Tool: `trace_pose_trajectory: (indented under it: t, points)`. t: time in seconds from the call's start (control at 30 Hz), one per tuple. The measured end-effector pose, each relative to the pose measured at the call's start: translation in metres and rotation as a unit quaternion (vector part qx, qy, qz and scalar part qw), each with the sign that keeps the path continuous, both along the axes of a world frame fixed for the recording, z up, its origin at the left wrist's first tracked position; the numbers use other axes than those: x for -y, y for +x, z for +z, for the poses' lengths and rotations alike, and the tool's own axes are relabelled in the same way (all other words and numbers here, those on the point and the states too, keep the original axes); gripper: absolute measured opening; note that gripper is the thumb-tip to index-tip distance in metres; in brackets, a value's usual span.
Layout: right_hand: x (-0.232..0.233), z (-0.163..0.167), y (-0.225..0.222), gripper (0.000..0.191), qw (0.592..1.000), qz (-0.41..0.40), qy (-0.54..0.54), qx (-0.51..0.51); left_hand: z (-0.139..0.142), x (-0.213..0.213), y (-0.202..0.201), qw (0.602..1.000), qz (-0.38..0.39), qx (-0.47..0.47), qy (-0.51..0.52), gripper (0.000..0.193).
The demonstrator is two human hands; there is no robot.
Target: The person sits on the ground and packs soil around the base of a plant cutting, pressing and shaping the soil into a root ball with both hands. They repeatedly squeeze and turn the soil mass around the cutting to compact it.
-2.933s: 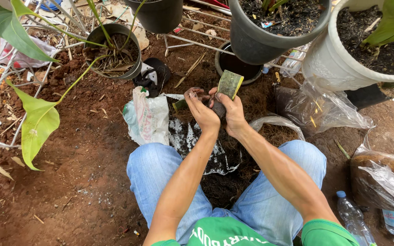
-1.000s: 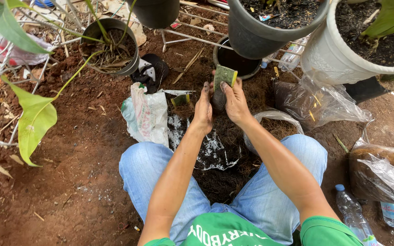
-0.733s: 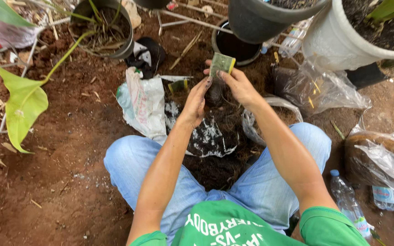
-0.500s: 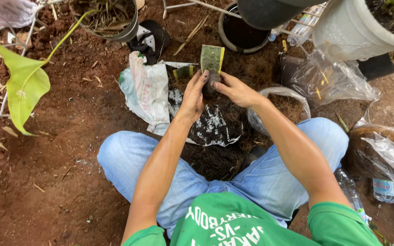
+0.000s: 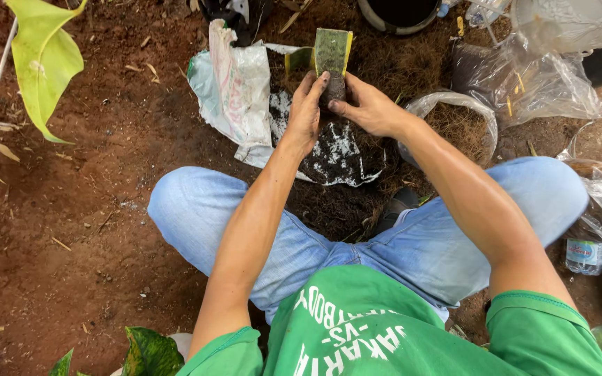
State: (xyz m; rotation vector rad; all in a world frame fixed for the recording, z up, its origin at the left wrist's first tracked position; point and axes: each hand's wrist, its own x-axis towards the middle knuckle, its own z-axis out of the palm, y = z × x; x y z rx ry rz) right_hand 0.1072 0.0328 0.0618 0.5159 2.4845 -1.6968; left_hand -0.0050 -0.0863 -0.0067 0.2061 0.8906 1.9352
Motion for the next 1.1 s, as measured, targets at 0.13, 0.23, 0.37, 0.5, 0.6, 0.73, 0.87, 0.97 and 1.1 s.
trace_pose_trajectory:
  t: [0.13,0.23,0.37,0.5,0.6,0.73,0.87,0.97,1.1]
  points:
    - [-0.011,-0.016,0.0,0.067,0.991,0.001,0.029,0.129,-0.019,0.028,-0.011,0.994,0.023,-0.032,-0.106,0.067]
    - [-0.01,-0.042,0.01,0.055,0.954,0.025,0.167,0.248,-0.034,0.053,-0.024,0.986,0.059,0.024,-0.153,0.081]
    - [0.019,-0.078,0.019,0.063,0.928,0.076,0.309,0.193,-0.044,0.079,-0.036,0.989,0.107,0.036,-0.093,0.079]
    - [0.061,-0.096,0.012,0.084,0.861,0.161,0.406,0.26,-0.044,0.096,-0.028,0.987,0.106,0.065,-0.106,0.078]
    - [0.08,-0.099,0.01,0.077,0.882,0.157,0.358,0.264,-0.043,0.103,-0.013,0.987,0.094,0.067,-0.116,0.075]
    - [0.086,-0.105,0.022,0.071,0.885,0.179,0.358,0.236,-0.043,0.104,-0.005,0.984,0.091,0.074,-0.137,0.066]
    - [0.081,-0.115,0.05,0.061,0.859,0.253,0.408,0.179,-0.044,0.096,-0.004,0.987,0.078,0.066,-0.121,0.061]
    - [0.069,-0.118,0.072,0.057,0.852,0.29,0.419,0.12,-0.045,0.084,-0.003,0.988,0.076,0.057,-0.124,0.066]
    - [0.057,-0.118,0.087,0.055,0.844,0.324,0.404,0.137,-0.044,0.052,-0.002,0.983,0.089,0.071,-0.141,0.075]
